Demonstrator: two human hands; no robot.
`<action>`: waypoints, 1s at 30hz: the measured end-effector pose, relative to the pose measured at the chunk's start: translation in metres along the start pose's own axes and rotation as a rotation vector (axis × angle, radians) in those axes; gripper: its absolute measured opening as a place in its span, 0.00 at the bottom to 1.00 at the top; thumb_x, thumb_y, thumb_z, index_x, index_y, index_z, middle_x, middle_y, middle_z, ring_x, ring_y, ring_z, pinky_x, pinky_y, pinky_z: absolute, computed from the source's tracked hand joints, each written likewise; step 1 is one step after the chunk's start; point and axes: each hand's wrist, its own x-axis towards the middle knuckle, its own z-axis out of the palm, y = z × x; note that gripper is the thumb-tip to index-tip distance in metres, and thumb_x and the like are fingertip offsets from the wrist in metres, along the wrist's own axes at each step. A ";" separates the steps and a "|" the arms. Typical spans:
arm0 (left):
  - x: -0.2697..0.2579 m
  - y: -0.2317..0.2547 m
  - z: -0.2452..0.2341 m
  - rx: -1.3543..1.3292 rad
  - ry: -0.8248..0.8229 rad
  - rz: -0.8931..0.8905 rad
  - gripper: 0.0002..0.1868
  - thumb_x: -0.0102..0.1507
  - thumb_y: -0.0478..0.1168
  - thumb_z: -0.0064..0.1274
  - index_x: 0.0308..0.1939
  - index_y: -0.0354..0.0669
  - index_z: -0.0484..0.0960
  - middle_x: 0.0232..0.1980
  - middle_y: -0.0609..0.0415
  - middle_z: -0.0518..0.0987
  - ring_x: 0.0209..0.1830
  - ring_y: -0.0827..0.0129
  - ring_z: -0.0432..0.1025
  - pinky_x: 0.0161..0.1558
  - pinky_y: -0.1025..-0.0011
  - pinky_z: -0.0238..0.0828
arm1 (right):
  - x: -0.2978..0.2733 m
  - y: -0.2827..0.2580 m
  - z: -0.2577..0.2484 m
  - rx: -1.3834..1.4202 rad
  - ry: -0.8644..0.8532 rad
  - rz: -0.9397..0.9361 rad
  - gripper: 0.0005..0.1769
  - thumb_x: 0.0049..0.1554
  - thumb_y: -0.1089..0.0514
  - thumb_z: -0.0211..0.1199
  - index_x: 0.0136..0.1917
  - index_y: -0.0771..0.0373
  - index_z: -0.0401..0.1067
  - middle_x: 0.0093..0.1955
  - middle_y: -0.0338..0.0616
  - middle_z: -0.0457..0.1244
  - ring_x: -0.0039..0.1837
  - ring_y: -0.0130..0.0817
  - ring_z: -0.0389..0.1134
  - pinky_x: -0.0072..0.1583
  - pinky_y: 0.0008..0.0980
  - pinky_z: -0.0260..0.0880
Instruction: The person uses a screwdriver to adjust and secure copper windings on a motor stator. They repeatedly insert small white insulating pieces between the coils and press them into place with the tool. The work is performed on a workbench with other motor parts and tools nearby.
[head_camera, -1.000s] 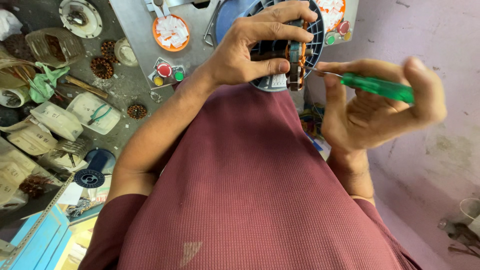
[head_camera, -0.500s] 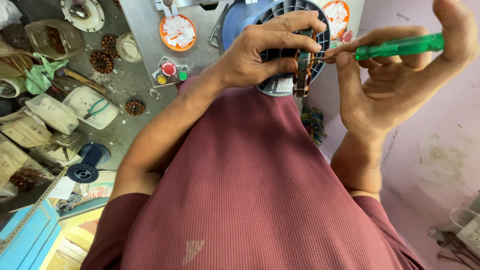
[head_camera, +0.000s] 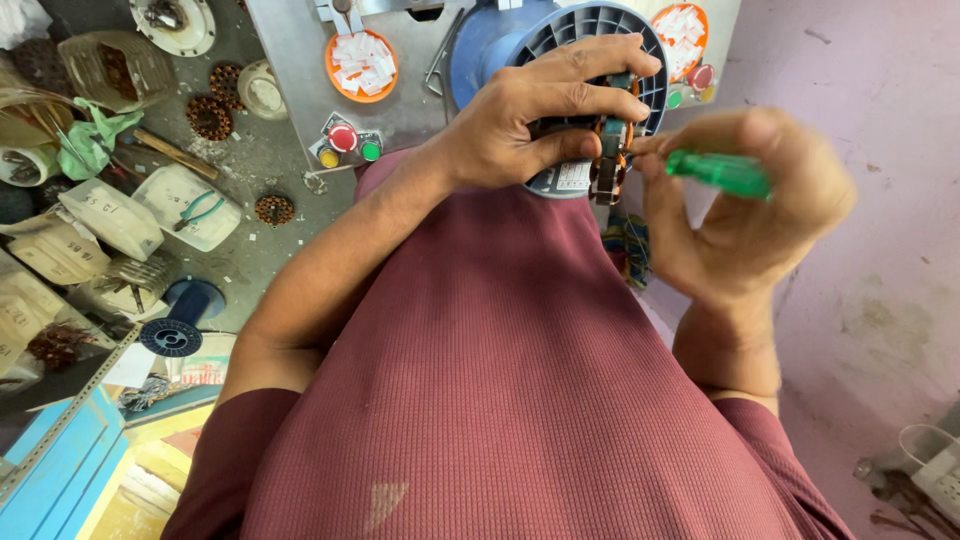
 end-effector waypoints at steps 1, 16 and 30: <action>0.001 0.001 -0.001 0.004 -0.002 0.000 0.18 0.74 0.41 0.62 0.68 0.47 0.81 0.74 0.52 0.71 0.80 0.60 0.62 0.82 0.63 0.60 | -0.001 -0.003 0.004 -0.071 0.012 -0.072 0.43 0.62 0.80 0.67 0.77 0.48 0.52 0.51 0.48 0.66 0.48 0.40 0.76 0.49 0.32 0.78; -0.100 -0.020 -0.055 0.838 0.515 -0.541 0.06 0.64 0.32 0.64 0.43 0.38 0.82 0.42 0.51 0.80 0.34 0.60 0.77 0.39 0.63 0.73 | -0.070 0.048 -0.013 0.524 0.659 0.297 0.31 0.78 0.66 0.57 0.82 0.58 0.41 0.51 0.56 0.61 0.40 0.38 0.65 0.42 0.44 0.74; -0.149 -0.083 -0.067 1.059 0.549 -0.519 0.09 0.59 0.34 0.64 0.42 0.40 0.84 0.44 0.49 0.77 0.42 0.51 0.76 0.43 0.57 0.73 | -0.078 0.058 -0.009 0.649 0.393 0.443 0.32 0.78 0.68 0.58 0.85 0.64 0.44 0.45 0.56 0.62 0.38 0.40 0.63 0.44 0.44 0.70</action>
